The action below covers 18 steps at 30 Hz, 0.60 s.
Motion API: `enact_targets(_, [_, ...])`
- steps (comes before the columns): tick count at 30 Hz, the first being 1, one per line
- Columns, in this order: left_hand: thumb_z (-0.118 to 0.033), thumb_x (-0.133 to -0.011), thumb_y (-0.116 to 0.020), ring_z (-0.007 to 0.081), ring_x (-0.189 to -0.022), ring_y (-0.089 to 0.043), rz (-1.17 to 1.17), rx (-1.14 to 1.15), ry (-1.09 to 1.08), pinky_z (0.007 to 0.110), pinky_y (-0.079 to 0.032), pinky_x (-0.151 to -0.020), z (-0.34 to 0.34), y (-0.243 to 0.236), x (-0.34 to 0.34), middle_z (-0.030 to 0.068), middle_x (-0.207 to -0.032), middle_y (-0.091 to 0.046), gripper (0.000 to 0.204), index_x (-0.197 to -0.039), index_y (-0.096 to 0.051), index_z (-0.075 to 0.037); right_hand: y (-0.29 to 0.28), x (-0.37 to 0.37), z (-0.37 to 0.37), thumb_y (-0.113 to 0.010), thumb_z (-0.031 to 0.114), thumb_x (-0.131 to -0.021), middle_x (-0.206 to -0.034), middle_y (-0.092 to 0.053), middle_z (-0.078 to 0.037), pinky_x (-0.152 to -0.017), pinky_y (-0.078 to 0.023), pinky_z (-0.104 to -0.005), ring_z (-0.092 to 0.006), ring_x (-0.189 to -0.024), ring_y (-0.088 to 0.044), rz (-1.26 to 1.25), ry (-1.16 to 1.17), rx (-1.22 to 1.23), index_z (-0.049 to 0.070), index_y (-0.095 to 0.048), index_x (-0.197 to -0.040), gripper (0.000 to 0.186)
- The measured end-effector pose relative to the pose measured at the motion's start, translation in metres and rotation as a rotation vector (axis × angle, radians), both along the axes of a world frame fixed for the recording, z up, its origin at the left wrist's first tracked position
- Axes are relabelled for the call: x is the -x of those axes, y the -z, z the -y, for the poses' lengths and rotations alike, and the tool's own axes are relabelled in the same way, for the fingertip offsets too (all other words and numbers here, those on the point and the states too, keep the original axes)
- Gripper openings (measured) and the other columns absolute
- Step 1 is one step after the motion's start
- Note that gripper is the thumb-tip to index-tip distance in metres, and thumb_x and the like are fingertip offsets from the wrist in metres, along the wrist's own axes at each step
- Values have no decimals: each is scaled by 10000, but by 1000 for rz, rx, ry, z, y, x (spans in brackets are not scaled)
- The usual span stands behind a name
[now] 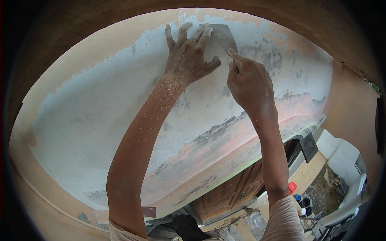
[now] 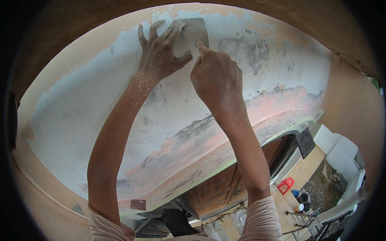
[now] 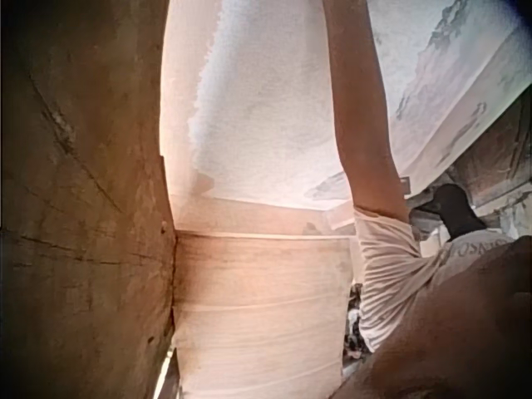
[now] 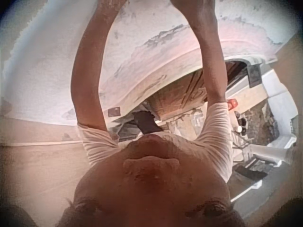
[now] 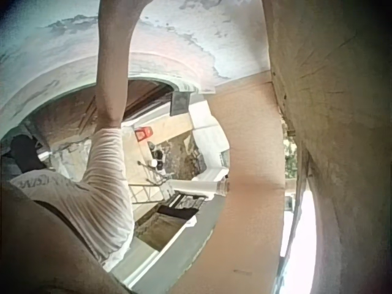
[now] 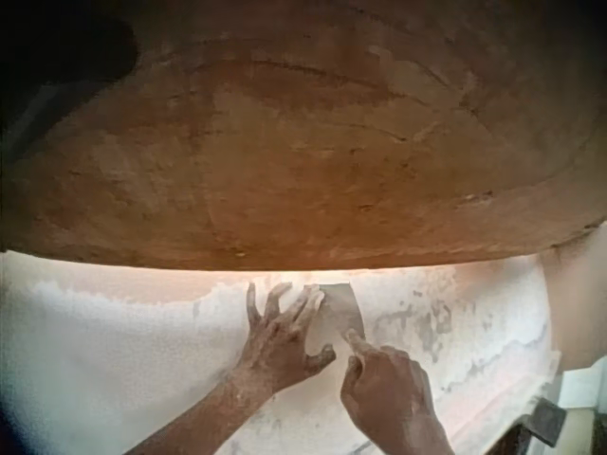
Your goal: The person scrapes old paint or plaster off a wall using a putty knife.
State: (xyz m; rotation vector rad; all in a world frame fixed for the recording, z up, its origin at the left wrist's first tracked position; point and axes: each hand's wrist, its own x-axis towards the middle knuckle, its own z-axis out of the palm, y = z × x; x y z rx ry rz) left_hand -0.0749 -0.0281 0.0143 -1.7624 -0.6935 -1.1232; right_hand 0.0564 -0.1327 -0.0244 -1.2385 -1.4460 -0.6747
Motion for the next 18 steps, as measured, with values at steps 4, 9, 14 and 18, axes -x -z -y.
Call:
enact_targets(4, [-425, -704, -686, 316, -1342, -298, -16, -10, 6, 665, -3, -1088, -4, -4, 3, 59, -1387, -479, 769, -1375, -425, -154, -1, 1, -5, -496, 114, -877, -763, -660, -232, -692, -548, -416, -342, -738, -677, 25, 0, -71, -11, -654, -1096, 298])
enact_targets(9, [-434, -707, -660, 304, -1343, -294, -50, 1, 1, 669, -20, -1098, -6, 4, 1, 64, -1376, -482, 753, -1355, -446, -114, 8, -3, -8, -488, 117, -882, -767, -659, -236, -696, -547, -416, -347, -731, -675, 39, 0, -44, -17, -652, -1093, 299])
enact_targets(14, [-407, -710, -693, 311, -1368, -251, -8, 24, 4, 678, 6, -1083, -1, -1, 1, 67, -1388, -477, 774, -1386, -410, -161, 1, 1, -3, -478, 120, -889, -771, -656, -239, -693, -545, -427, -353, -726, -674, 37, -15, -33, -20, -649, -1098, 304])
enact_targets(18, [-406, -712, -692, 314, -1372, -248, -32, -33, 5, 689, 0, -1080, -8, -1, 6, 62, -1389, -475, 779, -1393, -401, -166, -2, 2, -5, -480, 121, -889, -770, -654, -240, -702, -543, -429, -352, -736, -676, 18, -14, 4, -21, -644, -1110, 310])
